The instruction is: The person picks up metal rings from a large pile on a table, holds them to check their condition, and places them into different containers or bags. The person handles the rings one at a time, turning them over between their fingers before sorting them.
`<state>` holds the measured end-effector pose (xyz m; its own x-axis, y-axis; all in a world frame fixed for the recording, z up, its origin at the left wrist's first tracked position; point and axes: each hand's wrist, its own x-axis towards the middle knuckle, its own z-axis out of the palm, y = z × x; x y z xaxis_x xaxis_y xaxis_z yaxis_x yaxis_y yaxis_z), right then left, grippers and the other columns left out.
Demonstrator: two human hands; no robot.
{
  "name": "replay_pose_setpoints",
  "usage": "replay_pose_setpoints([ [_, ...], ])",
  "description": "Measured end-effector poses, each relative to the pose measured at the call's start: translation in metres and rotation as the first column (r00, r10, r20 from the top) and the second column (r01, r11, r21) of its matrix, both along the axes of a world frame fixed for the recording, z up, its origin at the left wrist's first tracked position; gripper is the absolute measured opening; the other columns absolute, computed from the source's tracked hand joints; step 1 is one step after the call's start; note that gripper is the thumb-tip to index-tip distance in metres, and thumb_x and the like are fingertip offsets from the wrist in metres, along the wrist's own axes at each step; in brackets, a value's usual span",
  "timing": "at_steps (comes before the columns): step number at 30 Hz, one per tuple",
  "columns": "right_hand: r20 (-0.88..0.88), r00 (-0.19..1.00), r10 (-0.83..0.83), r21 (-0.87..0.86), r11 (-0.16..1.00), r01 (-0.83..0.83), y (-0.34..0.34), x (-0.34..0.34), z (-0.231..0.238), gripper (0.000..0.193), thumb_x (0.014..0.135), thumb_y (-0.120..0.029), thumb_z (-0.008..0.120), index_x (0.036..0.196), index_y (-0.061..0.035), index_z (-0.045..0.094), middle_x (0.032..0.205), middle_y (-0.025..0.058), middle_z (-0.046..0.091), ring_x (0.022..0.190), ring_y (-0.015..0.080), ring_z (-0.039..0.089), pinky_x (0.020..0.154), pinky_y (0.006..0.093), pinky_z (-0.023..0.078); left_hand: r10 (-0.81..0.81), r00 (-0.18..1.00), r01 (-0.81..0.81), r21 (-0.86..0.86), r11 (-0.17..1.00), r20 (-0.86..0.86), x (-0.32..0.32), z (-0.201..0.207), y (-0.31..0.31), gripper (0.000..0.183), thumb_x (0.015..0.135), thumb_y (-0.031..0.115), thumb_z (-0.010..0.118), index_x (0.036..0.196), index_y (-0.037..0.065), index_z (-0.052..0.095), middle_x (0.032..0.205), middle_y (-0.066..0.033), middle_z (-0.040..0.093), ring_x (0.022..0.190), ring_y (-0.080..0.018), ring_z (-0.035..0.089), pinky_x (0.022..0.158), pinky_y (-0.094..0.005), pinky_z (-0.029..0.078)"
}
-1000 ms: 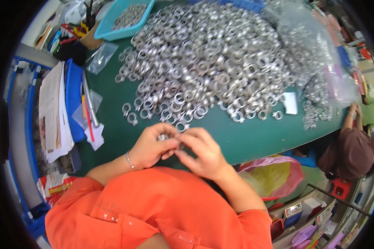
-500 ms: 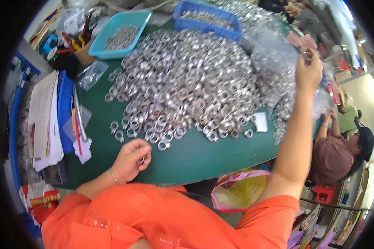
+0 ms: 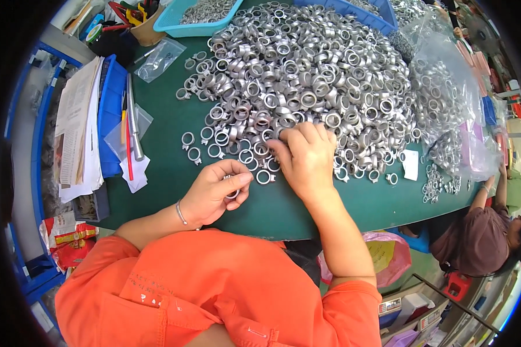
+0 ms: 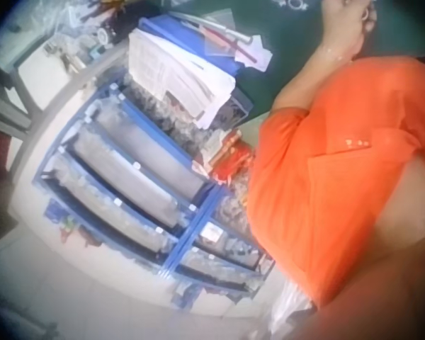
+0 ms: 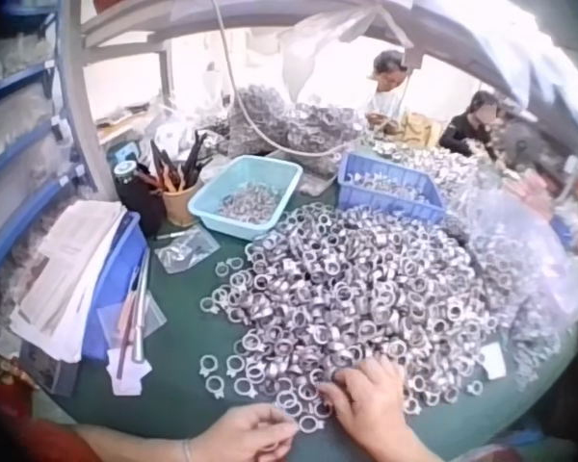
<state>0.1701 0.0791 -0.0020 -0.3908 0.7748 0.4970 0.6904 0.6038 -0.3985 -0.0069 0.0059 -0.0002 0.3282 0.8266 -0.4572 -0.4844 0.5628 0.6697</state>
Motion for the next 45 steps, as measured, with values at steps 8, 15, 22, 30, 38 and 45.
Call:
replay_pose_setpoints([
  [8, -0.418, 0.894, 0.163, -0.121, 0.965, -0.232, -0.041, 0.000, -0.006, 0.017, 0.063, 0.003, 0.070, 0.077, -0.0038, 0.061, 0.073, 0.0064, 0.057, 0.063, 0.0218, 0.051, 0.057, 0.0301, 0.041, -0.035, 0.992, 0.050, 0.131, 0.990, -0.118, 0.002, 0.004, 0.014, 0.011, 0.085, 0.008, 0.057, 0.092, -0.001, 0.057, 0.074, -0.0044, 0.053, 0.056, -0.0090, 0.049, 0.046, -0.0188, 0.037],
  [15, -0.709, 0.694, -0.125, -0.445, 0.842, -0.303, -0.060, -0.002, -0.011, 0.012, 0.081, 0.002, 0.055, 0.093, 0.0019, 0.055, 0.082, 0.0090, 0.060, 0.069, 0.0168, 0.056, 0.062, 0.0263, 0.046, -0.034, 0.958, 0.146, 0.384, 0.912, -0.284, 0.002, 0.003, 0.009, 0.007, 0.079, 0.001, 0.062, 0.086, -0.001, 0.061, 0.084, -0.0042, 0.055, 0.059, -0.0087, 0.052, 0.049, -0.0189, 0.040],
  [22, -0.867, 0.417, -0.272, -0.492, 0.593, -0.637, -0.069, 0.000, -0.011, 0.027, 0.083, -0.001, 0.056, 0.109, 0.0060, 0.050, 0.089, 0.0086, 0.058, 0.076, 0.0139, 0.057, 0.069, 0.0249, 0.048, 0.169, 0.874, 0.244, 0.713, 0.657, -0.455, 0.003, -0.009, 0.006, 0.006, 0.078, 0.002, 0.063, 0.084, 0.002, 0.062, 0.083, -0.0028, 0.055, 0.063, -0.0073, 0.052, 0.055, -0.0181, 0.041],
  [30, -0.708, 0.705, -0.031, -0.341, 0.890, -0.303, -0.068, 0.000, -0.012, 0.033, 0.068, 0.004, 0.070, 0.097, 0.0033, 0.056, 0.088, 0.0103, 0.057, 0.073, 0.0146, 0.057, 0.061, 0.0244, 0.047, 0.001, 0.940, 0.152, 0.419, 0.895, -0.342, 0.002, 0.006, -0.001, 0.013, 0.075, 0.004, 0.066, 0.087, 0.004, 0.060, 0.080, -0.0021, 0.058, 0.071, -0.0082, 0.054, 0.061, -0.0213, 0.043],
  [38, -0.653, 0.756, -0.036, -0.218, 0.965, -0.143, -0.071, 0.002, -0.009, 0.031, 0.061, 0.003, 0.075, 0.087, 0.0011, 0.059, 0.082, 0.0103, 0.056, 0.064, 0.0153, 0.055, 0.055, 0.0236, 0.045, 0.159, 0.891, 0.162, 0.624, 0.764, -0.426, 0.003, -0.009, -0.001, 0.010, 0.081, 0.001, 0.059, 0.091, 0.001, 0.060, 0.084, -0.0038, 0.056, 0.062, -0.0066, 0.053, 0.051, -0.0183, 0.040],
  [45, -0.597, 0.801, 0.047, -0.108, 0.984, -0.139, -0.072, 0.000, 0.002, 0.018, 0.070, 0.007, 0.064, 0.088, 0.0032, 0.061, 0.089, 0.0135, 0.058, 0.075, 0.0208, 0.060, 0.064, 0.0275, 0.050, -0.091, 0.986, 0.118, 0.199, 0.973, -0.137, 0.003, 0.005, -0.002, 0.017, 0.087, 0.010, 0.054, 0.099, 0.001, 0.062, 0.085, -0.0041, 0.060, 0.058, -0.0076, 0.053, 0.045, -0.0184, 0.038],
])
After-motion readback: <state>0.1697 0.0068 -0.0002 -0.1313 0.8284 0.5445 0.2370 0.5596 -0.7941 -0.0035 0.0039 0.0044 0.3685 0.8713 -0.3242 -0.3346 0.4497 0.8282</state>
